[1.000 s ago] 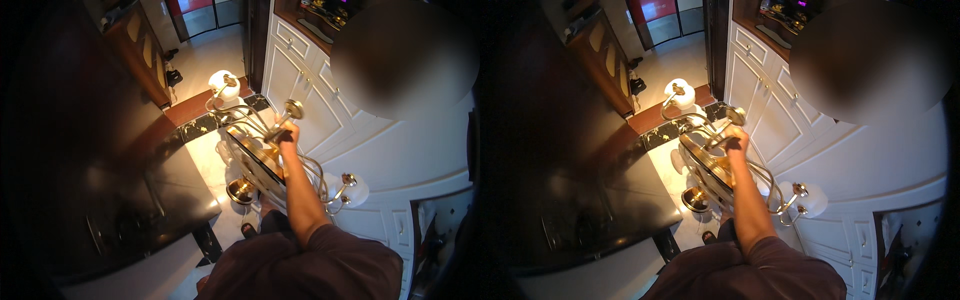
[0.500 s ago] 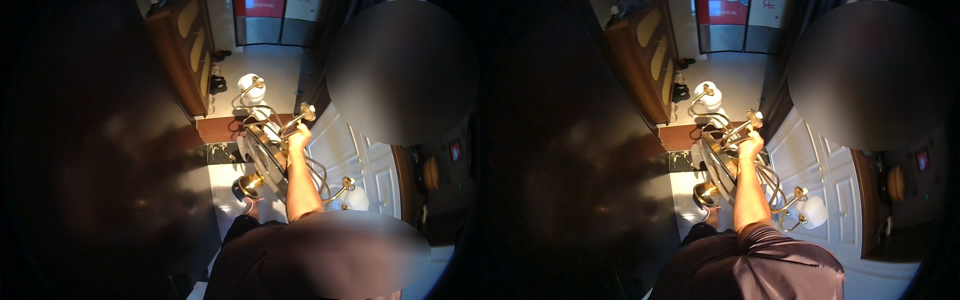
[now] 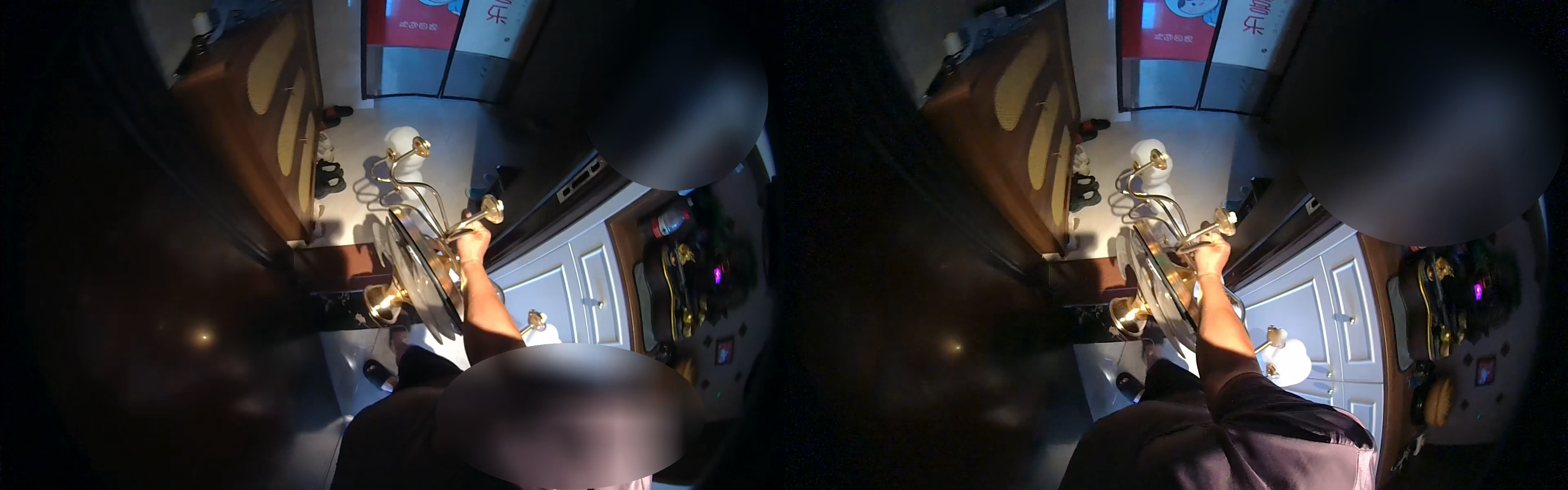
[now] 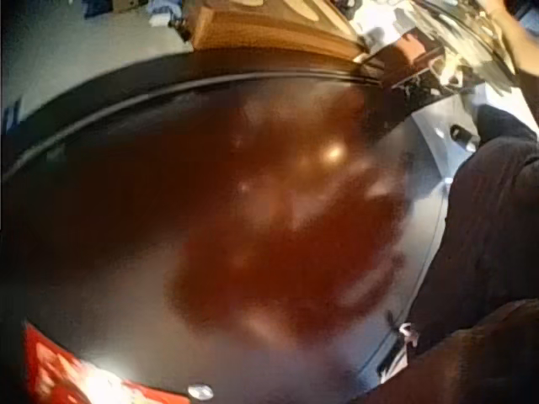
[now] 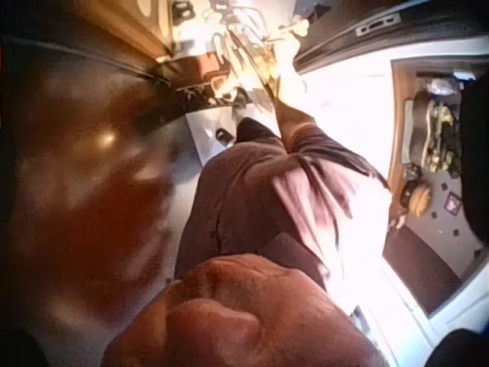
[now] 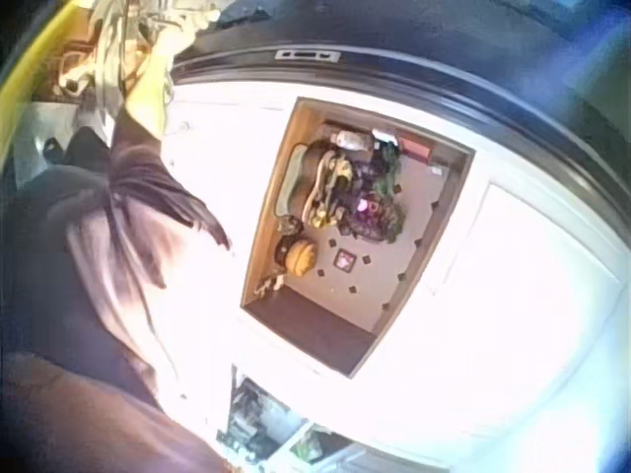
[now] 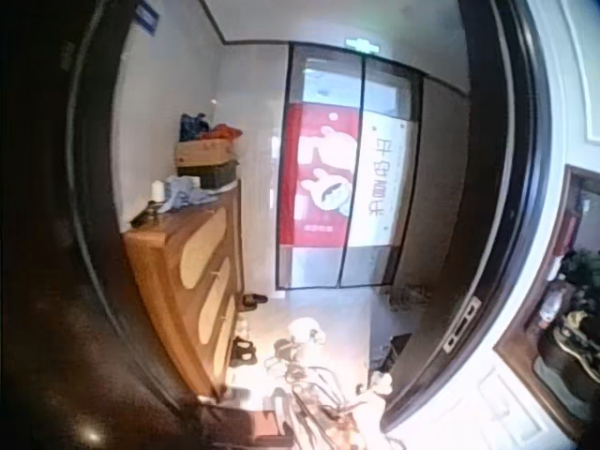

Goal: The person sits on the floor and attaches white glass shades to the arms of a brass chandelier. They then stand up, carry the chandelier through the house, and place it on the floor in a stairwell.

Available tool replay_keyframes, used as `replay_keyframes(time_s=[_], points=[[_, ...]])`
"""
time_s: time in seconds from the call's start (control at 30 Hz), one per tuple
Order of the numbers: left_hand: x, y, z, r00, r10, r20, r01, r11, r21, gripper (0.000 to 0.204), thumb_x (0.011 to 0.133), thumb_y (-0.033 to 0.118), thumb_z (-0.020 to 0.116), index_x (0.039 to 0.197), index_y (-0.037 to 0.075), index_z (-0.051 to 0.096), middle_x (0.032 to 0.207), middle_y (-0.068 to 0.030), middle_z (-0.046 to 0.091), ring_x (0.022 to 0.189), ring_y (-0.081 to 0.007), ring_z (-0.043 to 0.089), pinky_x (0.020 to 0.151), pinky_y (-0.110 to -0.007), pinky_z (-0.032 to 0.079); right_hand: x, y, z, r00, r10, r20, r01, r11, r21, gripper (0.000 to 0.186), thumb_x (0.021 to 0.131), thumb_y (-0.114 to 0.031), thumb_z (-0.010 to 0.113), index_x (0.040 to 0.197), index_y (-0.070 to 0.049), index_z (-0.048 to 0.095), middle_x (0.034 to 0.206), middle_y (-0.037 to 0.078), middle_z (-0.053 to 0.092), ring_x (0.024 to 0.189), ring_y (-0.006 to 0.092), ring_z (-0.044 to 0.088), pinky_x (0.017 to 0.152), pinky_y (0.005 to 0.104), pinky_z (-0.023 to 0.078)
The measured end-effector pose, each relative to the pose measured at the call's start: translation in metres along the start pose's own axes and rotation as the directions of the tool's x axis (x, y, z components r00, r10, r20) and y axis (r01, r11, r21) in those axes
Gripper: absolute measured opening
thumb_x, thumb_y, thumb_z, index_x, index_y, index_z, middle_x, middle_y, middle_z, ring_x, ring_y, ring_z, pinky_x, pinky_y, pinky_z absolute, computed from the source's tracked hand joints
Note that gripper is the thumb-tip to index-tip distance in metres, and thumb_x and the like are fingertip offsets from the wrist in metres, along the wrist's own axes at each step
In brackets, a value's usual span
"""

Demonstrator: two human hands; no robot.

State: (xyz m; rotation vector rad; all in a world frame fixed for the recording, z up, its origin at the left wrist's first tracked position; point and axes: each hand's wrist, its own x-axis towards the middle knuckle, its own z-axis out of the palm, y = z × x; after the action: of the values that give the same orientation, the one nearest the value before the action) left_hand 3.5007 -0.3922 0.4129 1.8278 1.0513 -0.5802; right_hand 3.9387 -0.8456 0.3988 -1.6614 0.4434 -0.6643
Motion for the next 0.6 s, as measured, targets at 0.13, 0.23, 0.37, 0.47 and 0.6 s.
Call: replay_keyframes(time_s=[0.13,0.23,0.37,0.47,0.6], points=[[0.043,0.058,0.010,1.000,-0.012,-0.016,0.012,1.000,0.022,0.012,0.091,0.010,0.063,0.097,0.002,0.069,0.065,-0.0094,0.054,0.055,-0.0211,0.056,0.051,-0.038,0.047,0.053,0.050,0.038,0.999,-0.024,0.021,0.025,0.998,-0.049,0.017,0.087,0.004,0.054,0.080,0.003,0.070,0.086,0.006,0.070,0.077,0.0118,0.060,0.070,0.0277,0.051],[0.069,0.099,0.017,0.997,-0.029,-0.067,0.031,0.999,0.038,0.013,0.091,0.010,0.062,0.098,0.002,0.069,0.065,-0.0097,0.054,0.055,-0.0212,0.057,0.052,-0.038,0.047,0.091,0.075,0.070,0.996,0.086,0.003,-0.086,0.996,-0.010,0.022,0.088,0.006,0.053,0.103,0.008,0.069,0.100,0.013,0.071,0.089,0.0159,0.064,0.079,0.0272,0.052],[0.107,0.168,0.012,0.986,-0.017,-0.163,0.033,0.995,0.096,0.013,0.091,0.010,0.062,0.098,0.001,0.069,0.065,-0.0100,0.054,0.056,-0.0213,0.057,0.053,-0.038,0.048,0.132,0.087,0.127,0.987,0.145,-0.064,-0.087,0.831,0.549,0.015,0.084,0.001,0.057,0.093,0.005,0.067,0.079,0.010,0.068,0.075,0.0167,0.063,0.068,0.0312,0.049],[0.146,0.250,0.002,0.968,0.054,-0.247,-0.012,0.986,0.167,0.013,0.091,0.010,0.062,0.098,0.001,0.069,0.066,-0.0103,0.055,0.056,-0.0214,0.057,0.053,-0.038,0.048,0.158,0.081,0.149,0.993,-0.108,-0.048,0.104,0.992,-0.073,0.017,0.082,-0.002,0.053,0.089,0.003,0.068,0.070,0.010,0.066,0.071,0.0164,0.063,0.063,0.0322,0.048],[0.196,0.451,0.021,0.964,0.266,-0.028,-0.249,0.931,0.266,0.017,0.092,0.013,0.062,0.102,0.000,0.068,0.071,-0.0136,0.058,0.064,-0.0231,0.061,0.061,-0.038,0.050,0.232,0.091,0.141,0.984,-0.053,-0.170,0.033,0.992,-0.118,0.023,0.085,-0.007,0.053,0.095,0.003,0.071,0.073,0.017,0.068,0.069,0.0198,0.065,0.063,0.0357,0.049]])
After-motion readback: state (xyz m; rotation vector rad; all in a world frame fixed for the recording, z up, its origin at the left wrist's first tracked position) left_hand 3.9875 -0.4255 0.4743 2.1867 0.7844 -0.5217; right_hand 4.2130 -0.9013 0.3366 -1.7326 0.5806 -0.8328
